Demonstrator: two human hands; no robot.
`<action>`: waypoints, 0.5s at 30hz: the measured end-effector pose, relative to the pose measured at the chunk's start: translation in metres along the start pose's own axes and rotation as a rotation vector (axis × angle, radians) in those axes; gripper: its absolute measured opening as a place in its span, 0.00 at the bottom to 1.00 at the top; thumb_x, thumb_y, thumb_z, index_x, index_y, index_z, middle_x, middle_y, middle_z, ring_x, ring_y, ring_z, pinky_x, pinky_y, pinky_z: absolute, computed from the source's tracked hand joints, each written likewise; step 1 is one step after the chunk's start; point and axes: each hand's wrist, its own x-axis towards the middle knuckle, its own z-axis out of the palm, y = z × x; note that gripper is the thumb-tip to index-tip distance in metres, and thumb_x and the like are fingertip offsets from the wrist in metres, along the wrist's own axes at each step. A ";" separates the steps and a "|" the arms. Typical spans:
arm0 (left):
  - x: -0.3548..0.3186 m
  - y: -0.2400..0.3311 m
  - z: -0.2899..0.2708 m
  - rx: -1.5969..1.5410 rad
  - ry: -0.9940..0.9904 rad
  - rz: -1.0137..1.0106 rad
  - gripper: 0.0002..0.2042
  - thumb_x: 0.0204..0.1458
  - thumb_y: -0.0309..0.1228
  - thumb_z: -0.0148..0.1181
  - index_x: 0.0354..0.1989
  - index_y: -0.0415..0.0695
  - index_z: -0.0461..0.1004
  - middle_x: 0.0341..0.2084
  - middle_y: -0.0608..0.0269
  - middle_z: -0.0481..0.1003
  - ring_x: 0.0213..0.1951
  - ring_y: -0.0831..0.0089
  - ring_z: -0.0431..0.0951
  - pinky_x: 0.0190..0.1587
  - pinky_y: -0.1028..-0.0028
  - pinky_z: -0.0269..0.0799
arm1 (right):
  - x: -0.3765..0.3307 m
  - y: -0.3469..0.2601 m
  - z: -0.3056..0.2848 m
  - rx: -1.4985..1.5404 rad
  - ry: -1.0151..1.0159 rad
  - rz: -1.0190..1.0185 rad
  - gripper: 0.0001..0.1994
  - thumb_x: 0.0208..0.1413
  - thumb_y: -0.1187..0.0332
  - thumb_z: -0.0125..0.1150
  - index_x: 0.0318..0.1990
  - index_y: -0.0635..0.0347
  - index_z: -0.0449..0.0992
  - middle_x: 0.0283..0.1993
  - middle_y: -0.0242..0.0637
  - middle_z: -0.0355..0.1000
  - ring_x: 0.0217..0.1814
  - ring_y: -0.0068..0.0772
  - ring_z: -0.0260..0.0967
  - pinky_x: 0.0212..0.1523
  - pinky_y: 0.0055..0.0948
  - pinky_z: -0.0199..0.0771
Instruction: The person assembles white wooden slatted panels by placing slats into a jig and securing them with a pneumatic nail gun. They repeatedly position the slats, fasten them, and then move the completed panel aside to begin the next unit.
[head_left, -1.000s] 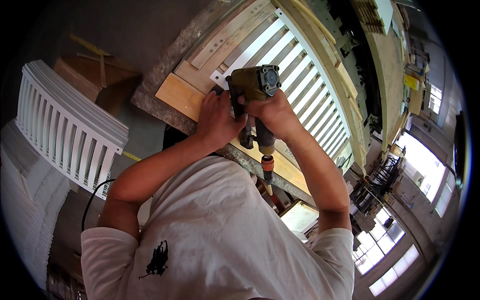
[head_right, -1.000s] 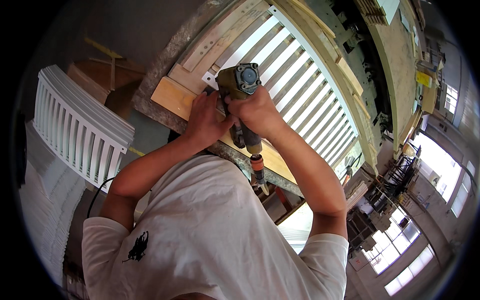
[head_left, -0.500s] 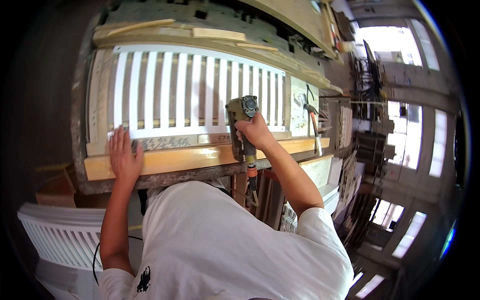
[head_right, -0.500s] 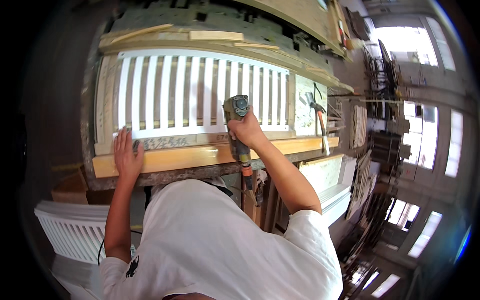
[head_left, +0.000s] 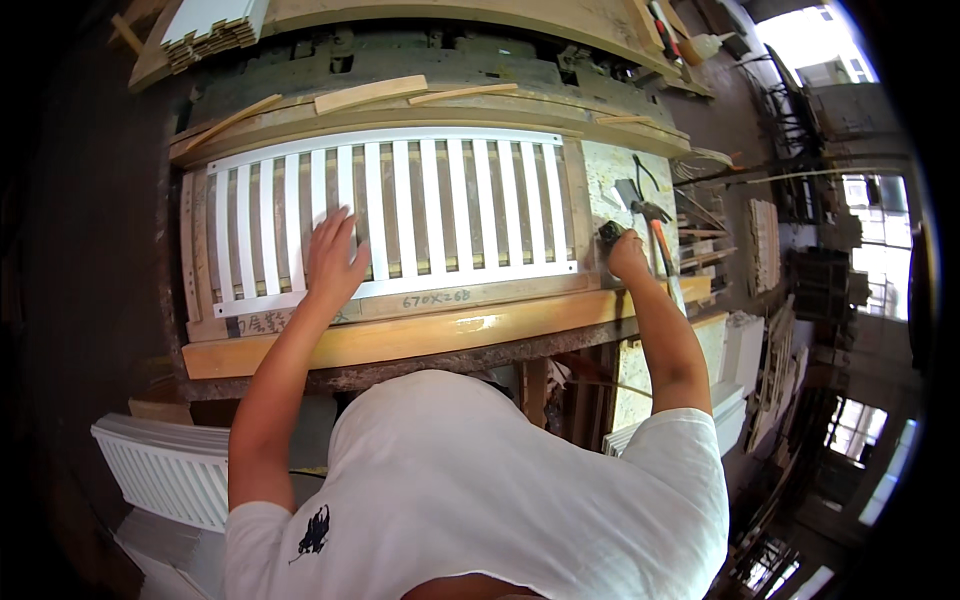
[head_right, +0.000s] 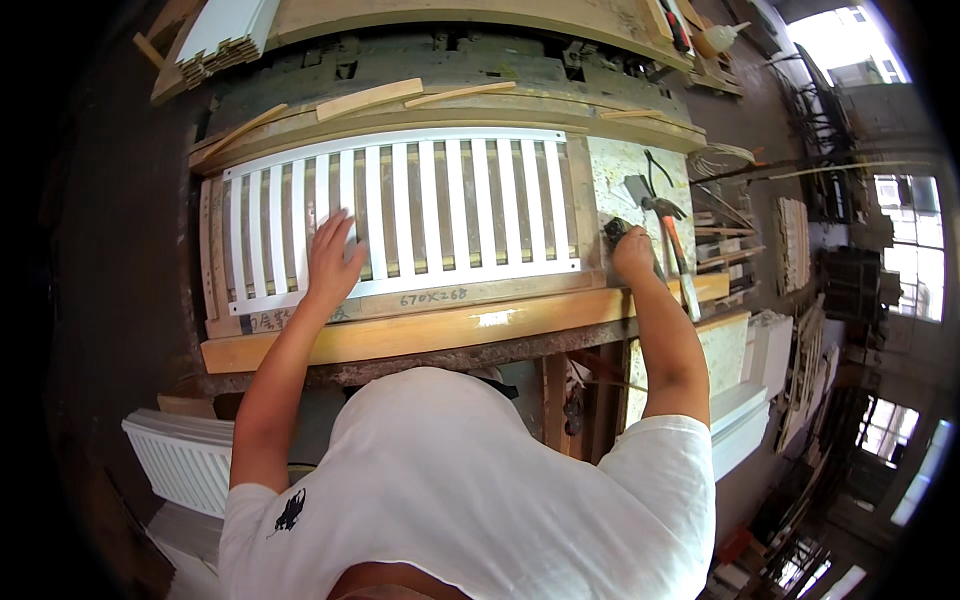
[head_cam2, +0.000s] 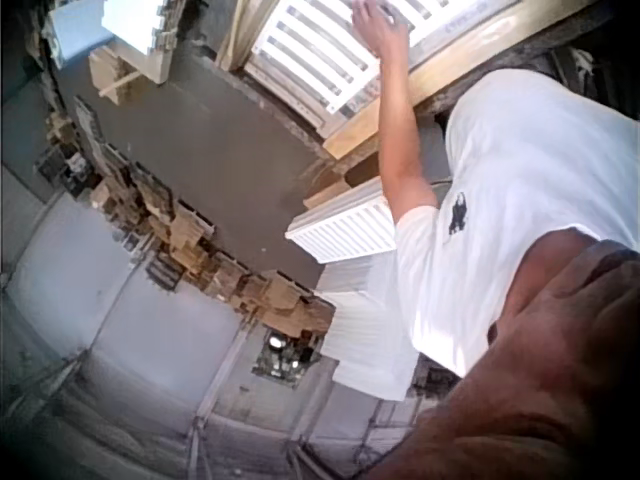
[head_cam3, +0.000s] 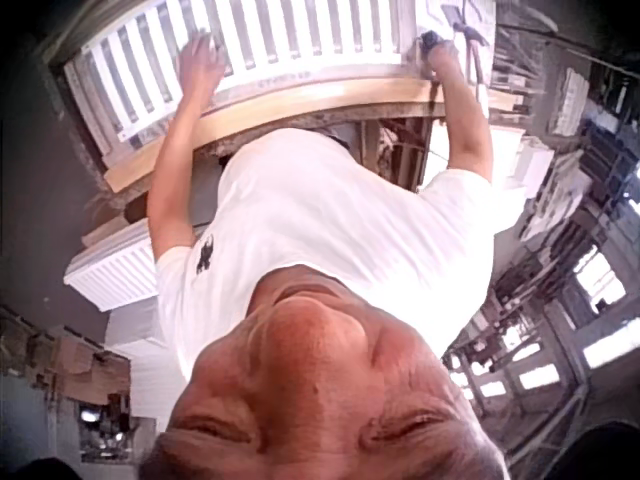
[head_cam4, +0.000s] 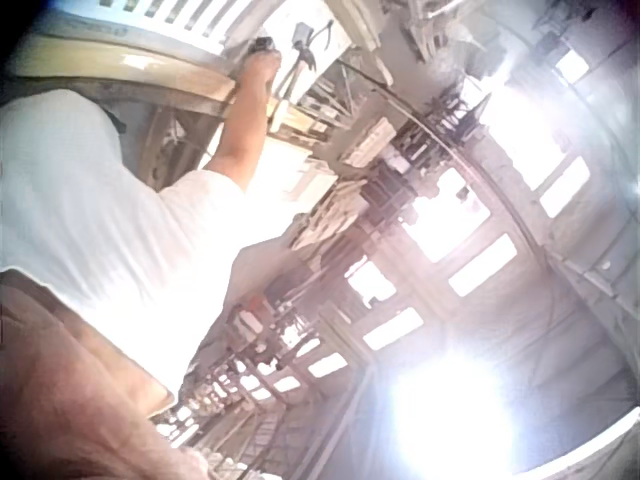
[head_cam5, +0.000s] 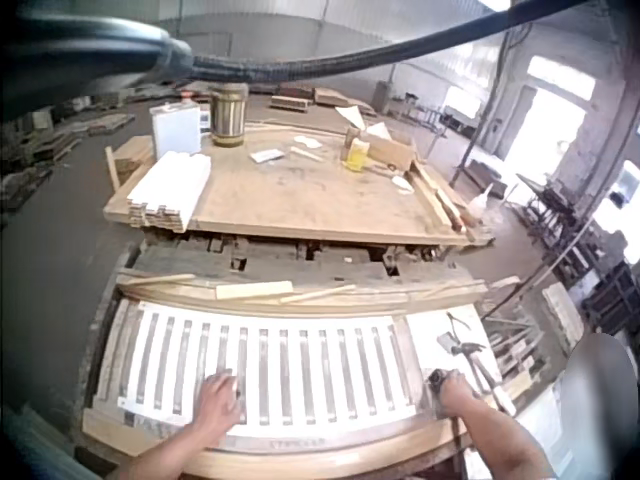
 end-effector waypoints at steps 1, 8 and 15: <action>0.020 0.002 0.010 0.009 0.023 0.001 0.22 0.49 0.31 0.58 0.52 0.34 0.69 0.56 0.46 0.66 0.60 0.49 0.62 0.63 0.56 0.56 | 0.010 -0.001 0.004 -0.021 -0.018 0.009 0.22 0.52 0.73 0.49 0.51 0.78 0.54 0.51 0.69 0.63 0.52 0.62 0.68 0.52 0.45 0.71; 0.126 -0.022 0.046 0.300 -0.070 -0.137 0.28 0.53 0.37 0.53 0.62 0.38 0.60 0.62 0.52 0.60 0.66 0.56 0.54 0.68 0.53 0.44 | 0.033 -0.003 0.020 0.053 -0.054 0.005 0.32 0.52 0.70 0.52 0.60 0.80 0.48 0.62 0.67 0.49 0.54 0.64 0.66 0.51 0.44 0.72; 0.156 -0.024 0.041 0.353 -0.198 -0.178 0.26 0.51 0.40 0.56 0.57 0.41 0.66 0.54 0.53 0.68 0.59 0.58 0.63 0.61 0.54 0.53 | -0.006 -0.034 -0.033 0.076 0.051 -0.055 0.31 0.49 0.66 0.57 0.60 0.71 0.54 0.66 0.57 0.52 0.59 0.62 0.61 0.53 0.48 0.70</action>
